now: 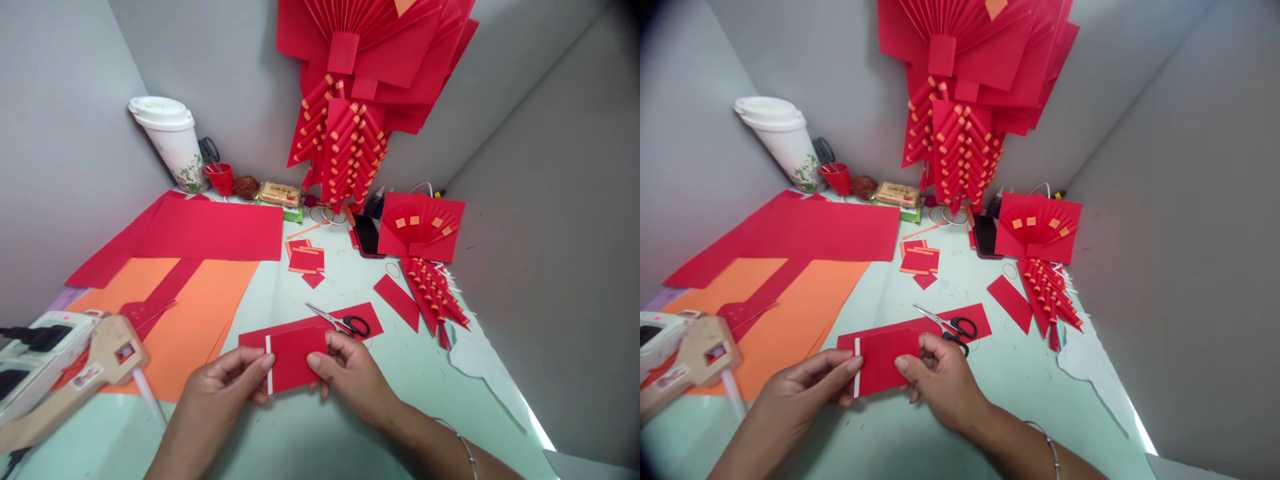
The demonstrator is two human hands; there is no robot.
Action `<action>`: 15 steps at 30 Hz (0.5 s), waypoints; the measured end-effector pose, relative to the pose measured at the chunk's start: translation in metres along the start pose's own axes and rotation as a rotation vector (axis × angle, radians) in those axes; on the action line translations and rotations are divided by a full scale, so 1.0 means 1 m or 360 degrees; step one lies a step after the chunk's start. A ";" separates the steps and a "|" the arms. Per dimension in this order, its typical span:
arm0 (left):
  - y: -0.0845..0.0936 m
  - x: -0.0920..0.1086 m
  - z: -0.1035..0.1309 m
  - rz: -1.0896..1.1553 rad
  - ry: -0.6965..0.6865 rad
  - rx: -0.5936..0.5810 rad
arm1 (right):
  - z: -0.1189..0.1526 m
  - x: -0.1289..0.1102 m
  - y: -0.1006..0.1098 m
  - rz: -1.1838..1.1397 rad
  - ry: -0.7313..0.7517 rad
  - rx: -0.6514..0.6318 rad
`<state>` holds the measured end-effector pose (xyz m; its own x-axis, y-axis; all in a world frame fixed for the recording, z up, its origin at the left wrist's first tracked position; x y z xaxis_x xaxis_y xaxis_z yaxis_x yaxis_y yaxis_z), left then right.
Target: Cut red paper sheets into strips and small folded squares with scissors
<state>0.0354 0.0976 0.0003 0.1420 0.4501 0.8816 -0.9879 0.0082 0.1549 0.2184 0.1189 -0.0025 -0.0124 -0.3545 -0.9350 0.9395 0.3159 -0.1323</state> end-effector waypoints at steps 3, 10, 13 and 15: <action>-0.001 0.005 0.001 -0.0005 -0.0027 0.0032 | -0.001 0.003 -0.005 0.0021 -0.0047 -0.0010; -0.010 0.005 0.001 0.0121 0.0039 -0.0100 | -0.003 0.003 -0.004 0.0063 -0.0057 0.0010; -0.013 -0.003 -0.003 0.0162 0.0083 -0.0207 | -0.004 0.004 -0.004 0.0024 -0.0014 -0.0019; -0.013 -0.009 -0.006 0.0180 0.0100 -0.0255 | -0.004 0.003 -0.004 -0.0079 0.0064 -0.0077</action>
<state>0.0464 0.0988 -0.0126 0.0304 0.5112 0.8589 -0.9953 0.0943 -0.0209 0.2129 0.1198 -0.0062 -0.0733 -0.3352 -0.9393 0.9199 0.3412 -0.1935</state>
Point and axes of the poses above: each hand's wrist, its own z-axis away from the middle knuckle, its own y-axis out of the back of the hand, x = y × z, the point moved 6 cm from there along -z, towards the middle knuckle, and after that the axes turned 1 degree about -x, right-handed, at the moved point
